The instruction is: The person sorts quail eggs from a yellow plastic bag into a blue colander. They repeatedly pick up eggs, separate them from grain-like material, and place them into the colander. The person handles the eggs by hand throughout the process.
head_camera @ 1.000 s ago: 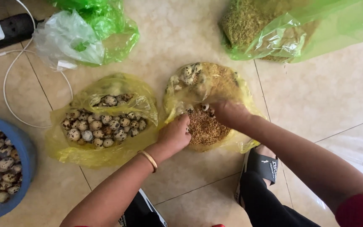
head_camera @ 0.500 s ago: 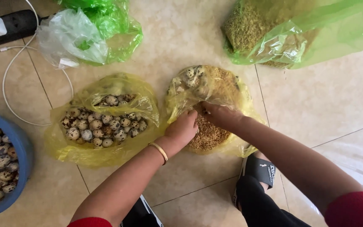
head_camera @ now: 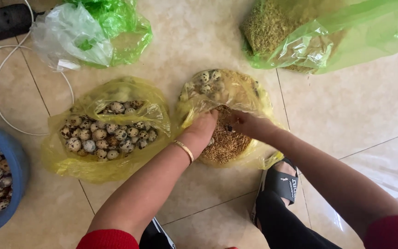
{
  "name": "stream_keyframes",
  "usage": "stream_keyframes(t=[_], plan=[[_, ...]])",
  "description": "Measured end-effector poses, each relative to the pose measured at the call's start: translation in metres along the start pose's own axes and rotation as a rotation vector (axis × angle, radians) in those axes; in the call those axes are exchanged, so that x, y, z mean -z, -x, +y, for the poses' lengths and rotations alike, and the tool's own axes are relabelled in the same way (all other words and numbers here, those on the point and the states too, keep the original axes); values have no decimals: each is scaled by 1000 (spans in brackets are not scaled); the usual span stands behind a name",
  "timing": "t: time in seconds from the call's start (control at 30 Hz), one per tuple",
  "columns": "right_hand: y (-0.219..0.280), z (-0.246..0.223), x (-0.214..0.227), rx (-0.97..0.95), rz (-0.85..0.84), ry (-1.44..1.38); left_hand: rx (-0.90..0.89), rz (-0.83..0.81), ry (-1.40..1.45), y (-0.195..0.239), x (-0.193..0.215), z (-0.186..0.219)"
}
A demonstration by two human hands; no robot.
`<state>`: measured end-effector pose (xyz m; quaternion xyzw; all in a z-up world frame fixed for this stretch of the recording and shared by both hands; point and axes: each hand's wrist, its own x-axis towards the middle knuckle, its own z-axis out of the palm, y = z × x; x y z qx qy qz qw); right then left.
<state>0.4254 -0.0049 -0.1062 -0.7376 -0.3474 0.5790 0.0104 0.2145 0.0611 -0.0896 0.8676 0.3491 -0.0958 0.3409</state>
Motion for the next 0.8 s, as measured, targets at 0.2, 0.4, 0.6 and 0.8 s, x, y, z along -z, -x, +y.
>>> stream_keyframes(t=[0.2, 0.4, 0.6, 0.8], plan=[[2, -23, -27, 139, 21, 966, 42, -101, 113, -15, -11, -7], [33, -44, 5, -46, -39, 602, -24, -205, 141, 3, 17, -2], [24, -24, 19, 99, -10, -280, 26, -270, 337, 29, 69, 13], [-31, 24, 29, 226, 29, 385, 185, -208, 728, 17, 31, -12]])
